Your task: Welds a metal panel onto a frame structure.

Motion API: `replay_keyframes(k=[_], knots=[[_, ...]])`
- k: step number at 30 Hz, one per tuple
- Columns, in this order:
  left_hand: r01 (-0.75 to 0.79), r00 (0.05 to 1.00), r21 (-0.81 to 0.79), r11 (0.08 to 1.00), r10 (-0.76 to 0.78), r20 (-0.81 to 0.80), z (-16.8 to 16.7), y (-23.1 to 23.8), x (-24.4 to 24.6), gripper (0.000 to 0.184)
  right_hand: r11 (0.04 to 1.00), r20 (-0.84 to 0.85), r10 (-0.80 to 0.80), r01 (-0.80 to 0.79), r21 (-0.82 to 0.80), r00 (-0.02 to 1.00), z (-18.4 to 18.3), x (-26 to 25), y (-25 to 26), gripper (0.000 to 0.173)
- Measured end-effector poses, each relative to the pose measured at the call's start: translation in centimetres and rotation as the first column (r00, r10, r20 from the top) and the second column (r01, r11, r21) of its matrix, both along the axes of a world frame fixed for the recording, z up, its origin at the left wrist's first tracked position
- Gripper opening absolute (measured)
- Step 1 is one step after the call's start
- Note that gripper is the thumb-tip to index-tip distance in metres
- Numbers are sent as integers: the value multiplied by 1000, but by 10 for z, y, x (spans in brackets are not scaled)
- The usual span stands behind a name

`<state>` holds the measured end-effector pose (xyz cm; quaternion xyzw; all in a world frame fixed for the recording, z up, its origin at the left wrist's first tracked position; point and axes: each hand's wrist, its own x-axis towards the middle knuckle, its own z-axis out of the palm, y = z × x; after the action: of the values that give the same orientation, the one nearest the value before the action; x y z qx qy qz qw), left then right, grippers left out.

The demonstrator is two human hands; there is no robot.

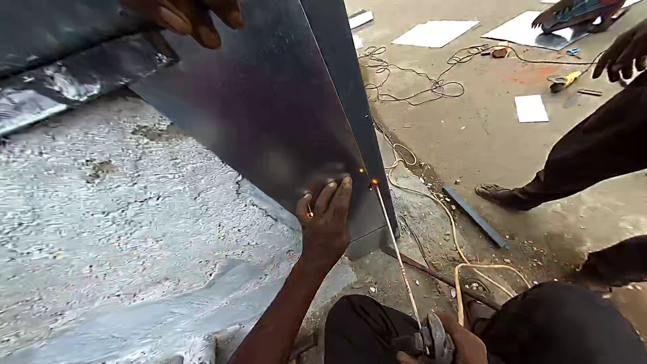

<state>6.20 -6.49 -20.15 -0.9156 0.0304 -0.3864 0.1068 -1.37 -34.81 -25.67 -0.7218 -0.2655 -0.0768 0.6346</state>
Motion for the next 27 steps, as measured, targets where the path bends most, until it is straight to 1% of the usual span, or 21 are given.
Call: replay_keyframes(k=[3,8,16,27], knots=[[12,1000,-14,1000,-12,21,-1,0,1,44,1000,2,-7,7,-9,1000,0,-1,1,51],[11,999,48,999,-12,35,-2,2,2,47,1000,53,-29,29,11,998,-2,2,2,53],[-3,1000,73,997,0,31,-2,3,2,48,999,48,-33,32,10,998,1,1,3,53],[-3,1000,58,998,1,30,-3,3,1,48,1000,30,-28,28,2,999,1,1,2,55]])
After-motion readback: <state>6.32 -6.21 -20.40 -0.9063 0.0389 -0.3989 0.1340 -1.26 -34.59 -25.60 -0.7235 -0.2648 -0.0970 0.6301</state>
